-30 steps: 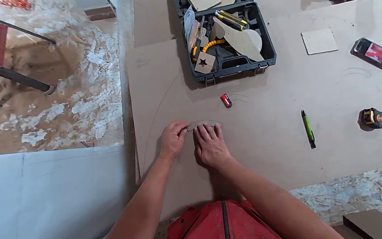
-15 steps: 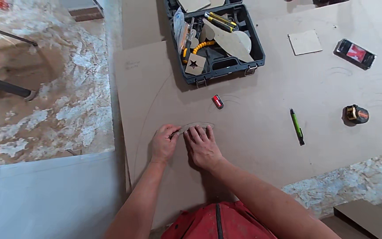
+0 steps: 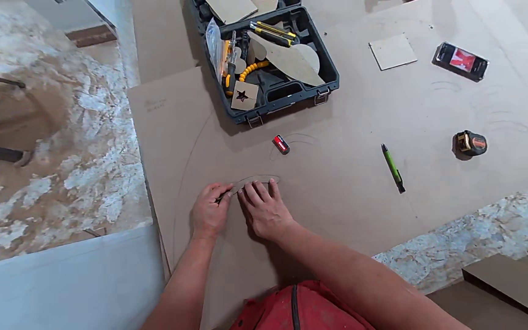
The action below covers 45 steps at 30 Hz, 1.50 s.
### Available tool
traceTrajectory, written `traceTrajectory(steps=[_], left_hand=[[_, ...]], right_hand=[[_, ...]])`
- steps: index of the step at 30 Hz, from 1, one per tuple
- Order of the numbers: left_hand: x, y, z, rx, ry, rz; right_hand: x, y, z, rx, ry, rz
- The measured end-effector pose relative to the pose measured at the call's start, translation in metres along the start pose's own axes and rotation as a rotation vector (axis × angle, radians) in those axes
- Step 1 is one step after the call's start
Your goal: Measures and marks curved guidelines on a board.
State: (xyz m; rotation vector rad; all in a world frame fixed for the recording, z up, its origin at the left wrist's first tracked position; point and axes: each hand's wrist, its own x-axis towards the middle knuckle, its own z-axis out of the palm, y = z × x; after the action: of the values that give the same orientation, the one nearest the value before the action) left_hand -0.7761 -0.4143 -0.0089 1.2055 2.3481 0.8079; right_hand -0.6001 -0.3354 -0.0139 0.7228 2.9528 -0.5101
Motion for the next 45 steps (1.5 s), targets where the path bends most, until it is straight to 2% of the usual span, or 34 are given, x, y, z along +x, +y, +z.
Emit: traceTrajectory(steps=[17, 37, 45], left_hand=[[0.000, 0.009, 0.004, -0.025, 0.061, -0.015], [0.001, 0.004, 0.001, -0.052, 0.046, 0.011], [0.002, 0.005, 0.001, -0.067, 0.042, 0.005]], right_hand=[[0.000, 0.005, 0.004, 0.061, 0.033, -0.036], [-0.001, 0.003, 0.005, 0.022, 0.061, -0.019], [0.007, -0.007, -0.017, 0.052, -0.081, 0.030]])
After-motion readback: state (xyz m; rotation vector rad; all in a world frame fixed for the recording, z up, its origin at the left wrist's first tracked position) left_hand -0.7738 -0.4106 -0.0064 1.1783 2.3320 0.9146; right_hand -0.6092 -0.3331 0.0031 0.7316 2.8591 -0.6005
